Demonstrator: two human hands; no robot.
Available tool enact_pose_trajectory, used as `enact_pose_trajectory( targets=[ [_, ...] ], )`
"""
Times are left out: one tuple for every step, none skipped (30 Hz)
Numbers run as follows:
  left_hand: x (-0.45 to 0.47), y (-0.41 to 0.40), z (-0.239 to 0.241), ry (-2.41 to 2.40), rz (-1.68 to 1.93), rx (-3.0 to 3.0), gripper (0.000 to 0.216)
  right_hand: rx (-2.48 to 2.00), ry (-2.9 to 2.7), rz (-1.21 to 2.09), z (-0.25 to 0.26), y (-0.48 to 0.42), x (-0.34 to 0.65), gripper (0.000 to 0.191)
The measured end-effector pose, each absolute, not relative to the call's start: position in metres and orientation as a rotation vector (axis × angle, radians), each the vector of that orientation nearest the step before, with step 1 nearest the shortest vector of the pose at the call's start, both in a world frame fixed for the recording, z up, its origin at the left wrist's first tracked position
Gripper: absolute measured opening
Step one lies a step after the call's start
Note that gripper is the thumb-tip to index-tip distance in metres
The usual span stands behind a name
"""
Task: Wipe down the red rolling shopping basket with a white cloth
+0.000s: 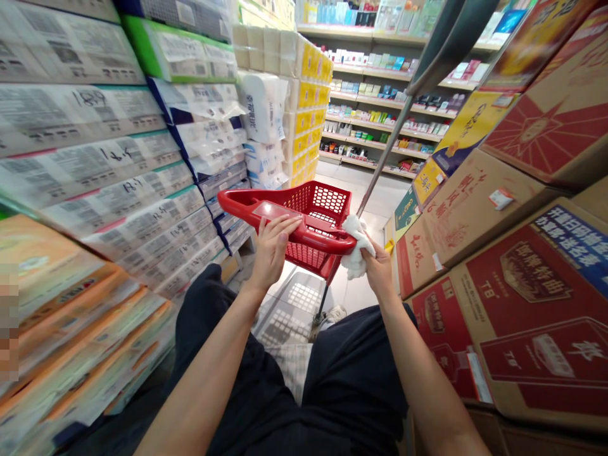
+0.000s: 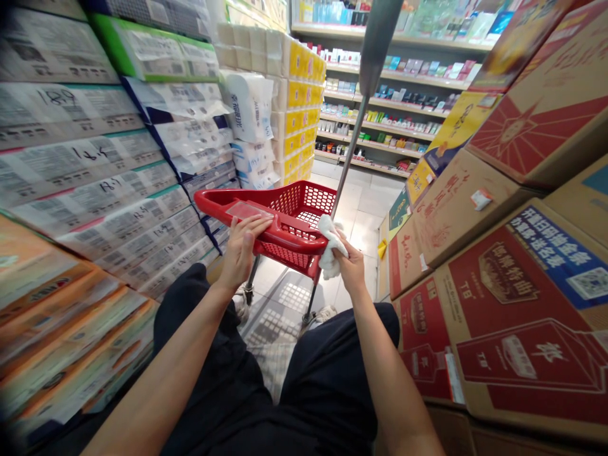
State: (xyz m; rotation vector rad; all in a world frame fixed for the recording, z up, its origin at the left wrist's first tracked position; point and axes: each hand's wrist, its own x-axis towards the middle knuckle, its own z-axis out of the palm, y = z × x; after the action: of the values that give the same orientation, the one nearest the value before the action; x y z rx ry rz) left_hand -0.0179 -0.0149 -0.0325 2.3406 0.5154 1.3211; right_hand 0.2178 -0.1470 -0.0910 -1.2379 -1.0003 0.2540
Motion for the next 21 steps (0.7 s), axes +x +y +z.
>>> enact_pose_trajectory(
  targets=[
    [-0.019,-0.015,-0.033,0.512,1.323,2.339,0.051,-1.237,-0.970,0.239,-0.094,-0.148,0.211,0.044],
    [-0.019,-0.015,-0.033,0.511,1.324,2.338,0.051,-1.246,-0.953,0.211,-0.096,-0.151,0.204,0.043],
    [-0.020,-0.016,-0.032,0.512,1.326,2.335,0.051,-1.262,-0.953,0.175,-0.097,-0.153,0.197,0.042],
    [-0.022,-0.016,-0.032,0.514,1.329,2.332,0.051,-1.282,-0.971,0.133,-0.096,-0.156,0.191,0.041],
    [-0.023,-0.016,-0.032,0.516,1.334,2.327,0.051,-1.302,-1.009,0.086,-0.094,-0.159,0.187,0.041],
    [-0.024,-0.016,-0.032,0.514,1.340,2.321,0.051,-1.321,-1.067,0.032,-0.089,-0.162,0.183,0.040],
    [-0.025,-0.016,-0.032,0.508,1.348,2.315,0.051,-1.337,-1.142,-0.029,-0.084,-0.165,0.181,0.039],
    [-0.025,-0.016,-0.032,0.502,1.358,2.308,0.050,-1.354,-1.232,-0.096,-0.076,-0.167,0.178,0.037],
    [-0.025,-0.017,-0.033,0.498,1.366,2.302,0.050,-1.375,-1.328,-0.168,-0.068,-0.168,0.176,0.035],
    [-0.025,-0.017,-0.033,0.498,1.369,2.298,0.049,-1.404,-1.423,-0.242,-0.060,-0.168,0.173,0.033],
    [-0.025,-0.017,-0.033,0.503,1.371,2.294,0.049,-1.443,-1.509,-0.311,-0.051,-0.168,0.169,0.032],
    [-0.024,-0.017,-0.034,0.511,1.374,2.290,0.049,-1.492,-1.582,-0.371,-0.042,-0.166,0.163,0.032],
    [-0.023,-0.017,-0.034,0.520,1.377,2.287,0.050,-1.550,-1.638,-0.417,-0.034,-0.164,0.157,0.032],
    [-0.022,-0.017,-0.034,0.530,1.378,2.286,0.050,-1.610,-1.677,-0.453,-0.027,-0.161,0.150,0.033],
    [-0.021,-0.017,-0.034,0.538,1.380,2.288,0.051,-1.670,-1.706,-0.477,-0.020,-0.156,0.142,0.033],
    [-0.021,-0.018,-0.035,0.545,1.383,2.290,0.052,-1.726,-1.727,-0.491,-0.015,-0.152,0.133,0.034],
    [-0.020,-0.017,-0.035,0.548,1.385,2.295,0.052,-1.777,-1.743,-0.499,-0.010,-0.146,0.125,0.034],
    [-0.019,-0.017,-0.035,0.547,1.384,2.300,0.053,-1.822,-1.755,-0.503,-0.007,-0.141,0.118,0.036],
    [-0.019,-0.017,-0.035,0.544,1.383,2.304,0.053,-1.861,-1.762,-0.506,-0.004,-0.135,0.112,0.037],
    [-0.018,-0.016,-0.034,0.537,1.383,2.306,0.053,-1.892,-1.767,-0.507,-0.002,-0.130,0.107,0.038],
    [-0.019,-0.016,-0.034,0.530,1.384,2.307,0.053,-1.911,-1.771,-0.508,-0.001,-0.126,0.104,0.040]
  ],
)
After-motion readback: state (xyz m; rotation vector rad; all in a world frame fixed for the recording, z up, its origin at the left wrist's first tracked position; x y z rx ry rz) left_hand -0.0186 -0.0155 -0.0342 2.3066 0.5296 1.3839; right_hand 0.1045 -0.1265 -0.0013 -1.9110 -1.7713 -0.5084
